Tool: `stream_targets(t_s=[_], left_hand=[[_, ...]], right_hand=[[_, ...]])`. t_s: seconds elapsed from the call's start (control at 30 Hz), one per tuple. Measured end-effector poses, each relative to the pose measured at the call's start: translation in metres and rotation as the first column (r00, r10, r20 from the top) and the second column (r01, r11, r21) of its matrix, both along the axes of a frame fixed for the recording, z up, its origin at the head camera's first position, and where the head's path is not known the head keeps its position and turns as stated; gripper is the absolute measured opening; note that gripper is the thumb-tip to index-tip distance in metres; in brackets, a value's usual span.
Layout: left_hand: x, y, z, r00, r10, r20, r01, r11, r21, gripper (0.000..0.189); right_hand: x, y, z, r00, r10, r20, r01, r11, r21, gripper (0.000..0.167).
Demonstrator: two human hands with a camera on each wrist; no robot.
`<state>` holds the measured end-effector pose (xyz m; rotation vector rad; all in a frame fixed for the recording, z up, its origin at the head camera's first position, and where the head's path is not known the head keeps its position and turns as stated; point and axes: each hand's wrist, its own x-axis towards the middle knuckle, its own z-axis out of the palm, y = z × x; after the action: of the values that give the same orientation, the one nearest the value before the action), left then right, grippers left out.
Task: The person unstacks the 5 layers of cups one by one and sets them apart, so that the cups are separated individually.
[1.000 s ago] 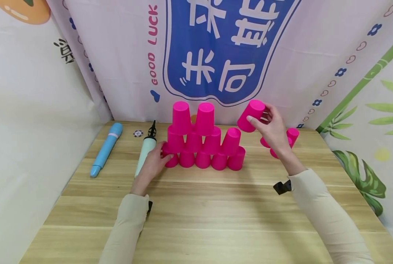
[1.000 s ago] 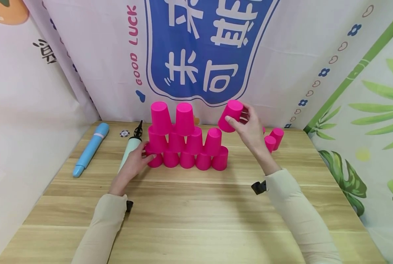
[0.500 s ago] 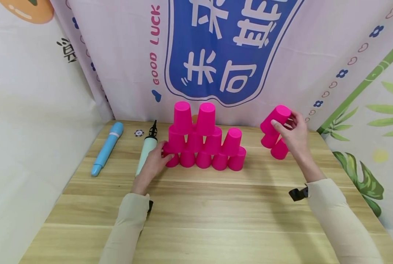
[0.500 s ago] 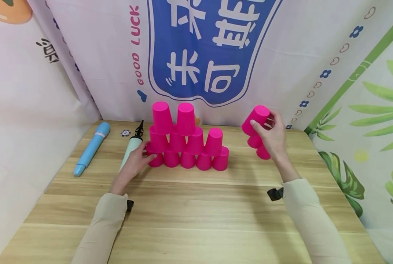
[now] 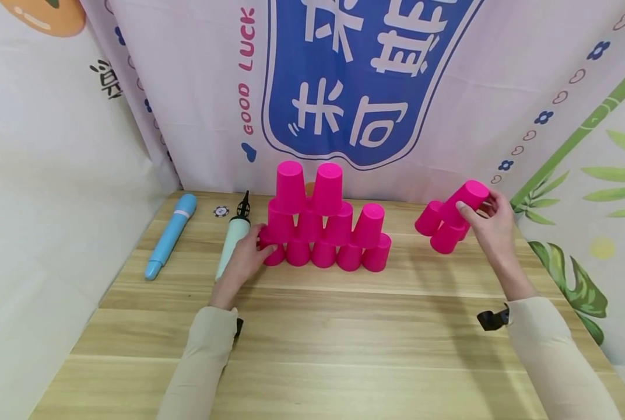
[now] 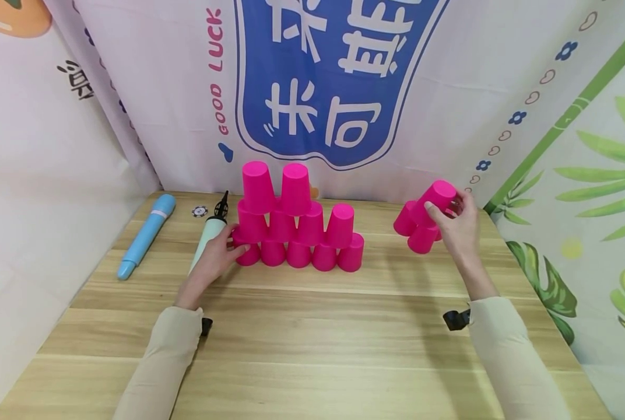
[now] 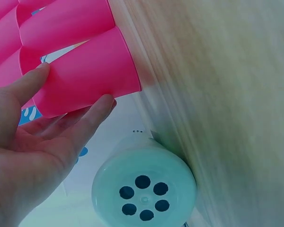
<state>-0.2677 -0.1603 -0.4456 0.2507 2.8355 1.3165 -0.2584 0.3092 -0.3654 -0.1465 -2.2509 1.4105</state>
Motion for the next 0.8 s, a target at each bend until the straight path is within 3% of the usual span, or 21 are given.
stream_targets(t_s=[0.2, 0.5, 0.8], left_hand=[[0.000, 0.000, 0.000, 1.000, 0.003, -0.004, -0.003, 1.000, -0.004, 0.058], [0.000, 0.001, 0.000, 1.000, 0.001, -0.003, -0.001, 1.000, 0.000, 0.058], [0.000, 0.000, -0.001, 1.000, 0.006, -0.001, -0.006, 1.000, -0.002, 0.059]], right_hand=[[0.003, 0.013, -0.002, 0.999, -0.045, -0.008, 0.045, 0.999, -0.027, 0.060], [0.007, 0.032, -0.007, 0.994, -0.092, 0.058, 0.091, 0.996, 0.024, 0.063], [0.002, 0.050, -0.022, 0.977, -0.184, 0.105, 0.182, 0.983, 0.033, 0.065]])
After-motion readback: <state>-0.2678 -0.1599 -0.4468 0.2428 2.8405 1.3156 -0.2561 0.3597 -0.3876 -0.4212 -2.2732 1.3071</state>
